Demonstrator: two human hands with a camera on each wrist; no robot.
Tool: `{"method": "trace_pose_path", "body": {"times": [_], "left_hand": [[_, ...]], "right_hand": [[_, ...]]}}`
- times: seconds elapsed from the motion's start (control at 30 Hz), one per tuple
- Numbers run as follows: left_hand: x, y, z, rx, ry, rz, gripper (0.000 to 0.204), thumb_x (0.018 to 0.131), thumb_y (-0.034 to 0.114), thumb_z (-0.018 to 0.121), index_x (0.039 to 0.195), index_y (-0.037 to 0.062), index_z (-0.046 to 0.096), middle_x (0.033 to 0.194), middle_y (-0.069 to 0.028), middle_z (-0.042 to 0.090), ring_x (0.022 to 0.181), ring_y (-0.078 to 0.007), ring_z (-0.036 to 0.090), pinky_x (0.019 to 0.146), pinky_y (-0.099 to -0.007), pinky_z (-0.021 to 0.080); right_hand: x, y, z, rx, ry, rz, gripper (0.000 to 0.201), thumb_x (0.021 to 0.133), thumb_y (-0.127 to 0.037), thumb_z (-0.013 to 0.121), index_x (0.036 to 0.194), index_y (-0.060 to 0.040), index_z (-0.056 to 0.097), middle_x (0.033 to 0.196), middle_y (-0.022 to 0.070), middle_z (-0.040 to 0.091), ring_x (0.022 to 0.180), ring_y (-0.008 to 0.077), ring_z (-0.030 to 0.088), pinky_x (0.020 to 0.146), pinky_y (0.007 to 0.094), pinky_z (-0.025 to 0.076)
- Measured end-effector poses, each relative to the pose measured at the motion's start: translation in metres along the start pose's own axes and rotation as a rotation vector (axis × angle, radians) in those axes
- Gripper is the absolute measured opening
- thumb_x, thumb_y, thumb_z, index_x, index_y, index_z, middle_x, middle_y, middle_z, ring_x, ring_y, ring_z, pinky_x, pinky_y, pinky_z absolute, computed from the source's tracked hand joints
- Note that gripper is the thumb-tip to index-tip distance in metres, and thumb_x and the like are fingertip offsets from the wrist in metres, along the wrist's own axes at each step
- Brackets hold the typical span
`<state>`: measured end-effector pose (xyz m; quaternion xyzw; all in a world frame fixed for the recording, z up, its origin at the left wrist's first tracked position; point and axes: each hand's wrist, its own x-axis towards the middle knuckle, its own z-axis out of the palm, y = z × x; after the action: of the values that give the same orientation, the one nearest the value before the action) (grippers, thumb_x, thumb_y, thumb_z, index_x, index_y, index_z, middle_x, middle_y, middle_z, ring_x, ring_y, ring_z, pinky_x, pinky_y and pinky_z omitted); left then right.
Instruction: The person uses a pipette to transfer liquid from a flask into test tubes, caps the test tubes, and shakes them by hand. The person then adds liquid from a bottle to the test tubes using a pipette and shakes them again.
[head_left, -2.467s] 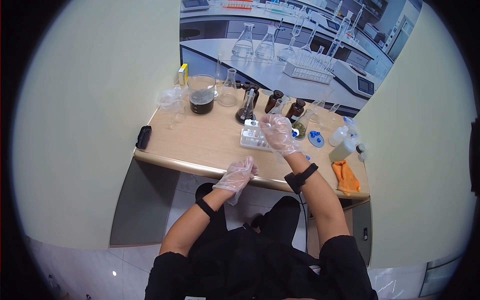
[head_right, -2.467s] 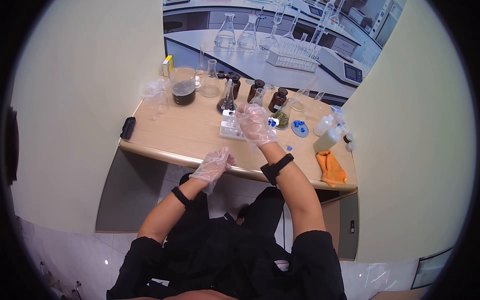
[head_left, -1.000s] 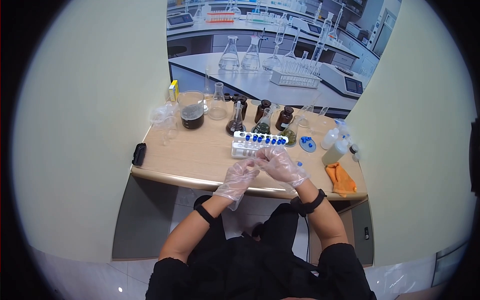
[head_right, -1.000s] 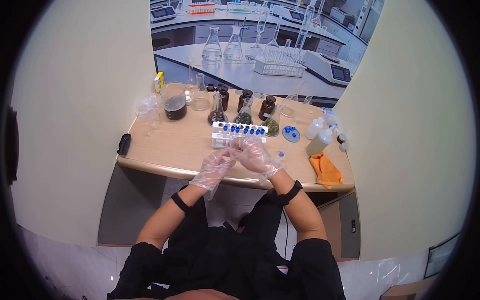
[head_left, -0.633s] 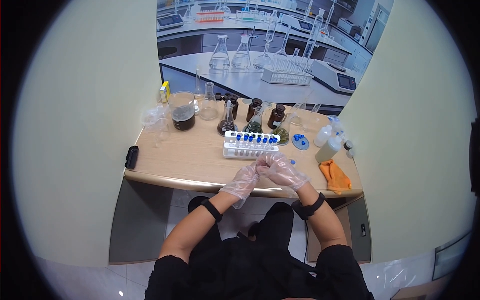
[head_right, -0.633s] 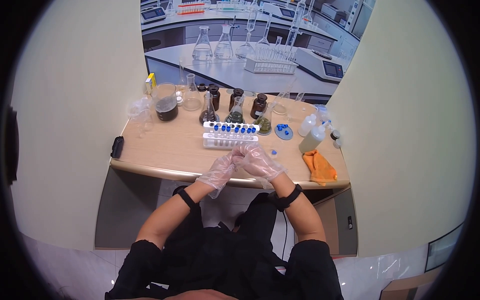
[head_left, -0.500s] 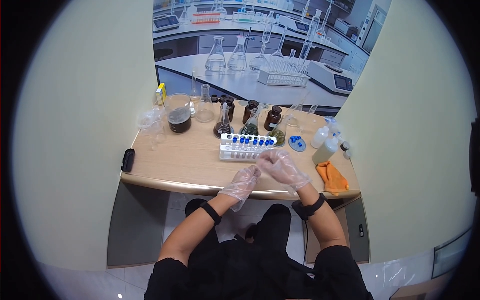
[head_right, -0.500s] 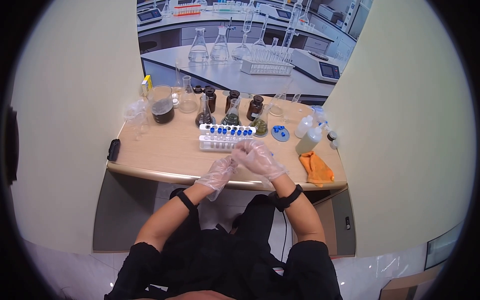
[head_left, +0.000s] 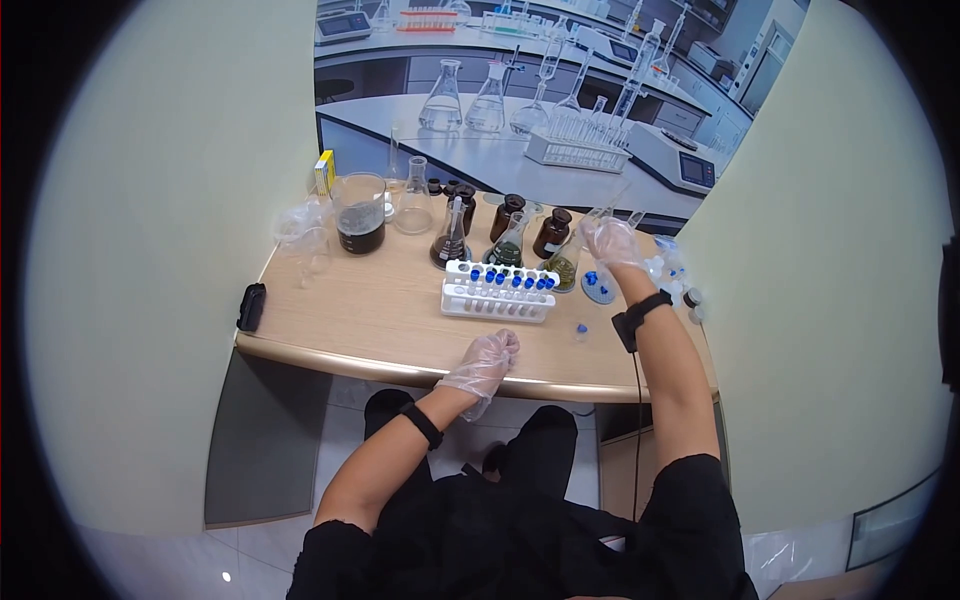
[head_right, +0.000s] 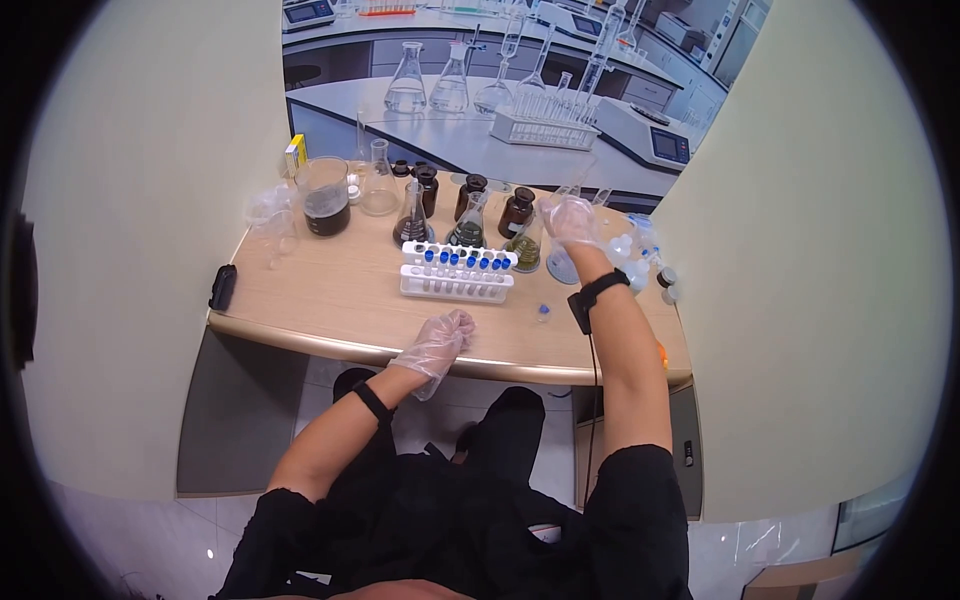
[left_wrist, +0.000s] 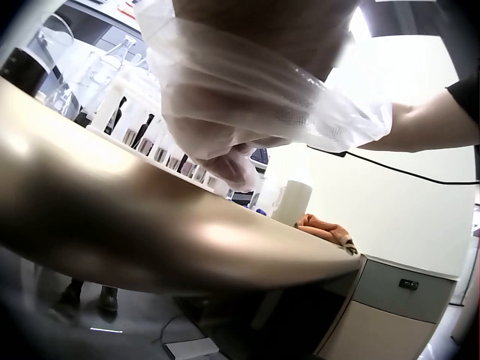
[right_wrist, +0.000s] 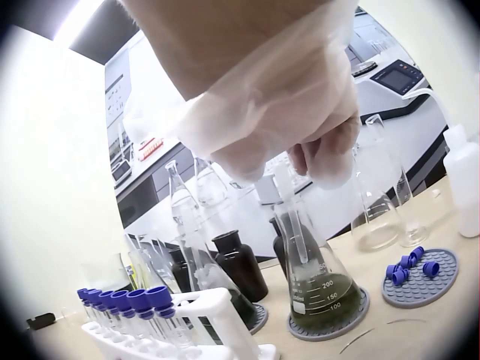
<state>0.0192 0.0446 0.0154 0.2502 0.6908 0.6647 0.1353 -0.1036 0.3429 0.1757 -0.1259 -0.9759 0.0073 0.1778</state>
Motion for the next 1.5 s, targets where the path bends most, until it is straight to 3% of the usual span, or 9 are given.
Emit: {"method": "trace_pose_path", "body": {"times": [0.33, 0.5, 0.6, 1.0, 1.1, 1.43, 1.5], "left_hand": [[0.004, 0.002, -0.006, 0.059, -0.028, -0.096, 0.012, 0.107, 0.009, 0.056, 0.105, 0.0012, 0.065, 0.088, -0.0060, 0.068, 0.079, -0.0118, 0.065, 0.074, -0.0301, 0.057], [0.007, -0.010, -0.002, 0.087, -0.002, -0.051, 0.012, 0.106, 0.010, 0.057, 0.102, 0.0025, 0.065, 0.082, -0.0065, 0.066, 0.074, -0.0132, 0.065, 0.071, -0.0317, 0.056], [0.003, -0.002, -0.003, 0.093, -0.011, -0.044, 0.011, 0.106, 0.010, 0.058, 0.100, 0.0031, 0.064, 0.081, -0.0064, 0.066, 0.073, -0.0133, 0.065, 0.071, -0.0319, 0.055], [0.008, -0.019, 0.002, 0.051, -0.023, -0.082, 0.011, 0.106, 0.009, 0.057, 0.097, 0.0047, 0.062, 0.079, -0.0028, 0.061, 0.072, -0.0112, 0.061, 0.070, -0.0304, 0.053], [0.007, -0.016, 0.002, 0.038, -0.025, -0.084, 0.012, 0.107, 0.010, 0.057, 0.096, 0.0052, 0.061, 0.079, -0.0018, 0.060, 0.072, -0.0107, 0.061, 0.070, -0.0298, 0.053], [0.007, -0.017, 0.004, -0.032, -0.058, -0.115, 0.013, 0.108, 0.012, 0.056, 0.096, 0.0074, 0.058, 0.081, 0.0014, 0.056, 0.074, -0.0106, 0.057, 0.073, -0.0284, 0.050], [0.007, -0.015, 0.003, -0.039, -0.056, -0.138, 0.013, 0.108, 0.012, 0.055, 0.096, 0.0074, 0.058, 0.081, 0.0006, 0.056, 0.074, -0.0111, 0.058, 0.072, -0.0291, 0.051]], "right_hand": [[0.003, -0.003, 0.005, 0.049, -0.056, -0.005, 0.048, 0.088, -0.045, 0.062, 0.094, -0.0003, 0.079, 0.103, 0.0269, 0.075, 0.105, 0.0441, 0.070, 0.095, 0.0496, 0.054], [0.033, 0.033, 0.060, 0.081, 0.031, -0.125, 0.040, 0.086, -0.040, 0.066, 0.088, -0.0014, 0.078, 0.095, 0.0257, 0.074, 0.095, 0.0420, 0.071, 0.087, 0.0496, 0.055], [0.021, 0.023, 0.043, 0.203, 0.050, -0.127, 0.039, 0.086, -0.038, 0.066, 0.083, 0.0001, 0.077, 0.091, 0.0256, 0.074, 0.090, 0.0416, 0.071, 0.083, 0.0490, 0.055], [0.013, 0.023, 0.038, 0.152, 0.146, -0.151, 0.046, 0.089, -0.042, 0.063, 0.080, 0.0016, 0.075, 0.084, 0.0265, 0.071, 0.083, 0.0441, 0.069, 0.077, 0.0507, 0.054], [0.004, 0.011, 0.018, 0.130, 0.121, -0.172, 0.044, 0.087, -0.036, 0.060, 0.081, 0.0045, 0.076, 0.087, 0.0300, 0.071, 0.086, 0.0455, 0.070, 0.083, 0.0500, 0.055], [0.012, 0.032, -0.015, 0.024, 0.272, -0.189, 0.052, 0.095, -0.045, 0.059, 0.078, 0.0017, 0.075, 0.086, 0.0284, 0.072, 0.085, 0.0465, 0.070, 0.082, 0.0520, 0.055], [0.016, 0.040, -0.016, 0.068, 0.318, -0.182, 0.054, 0.095, -0.046, 0.065, 0.075, 0.0036, 0.069, 0.079, 0.0285, 0.067, 0.081, 0.0478, 0.066, 0.075, 0.0535, 0.050]]}}
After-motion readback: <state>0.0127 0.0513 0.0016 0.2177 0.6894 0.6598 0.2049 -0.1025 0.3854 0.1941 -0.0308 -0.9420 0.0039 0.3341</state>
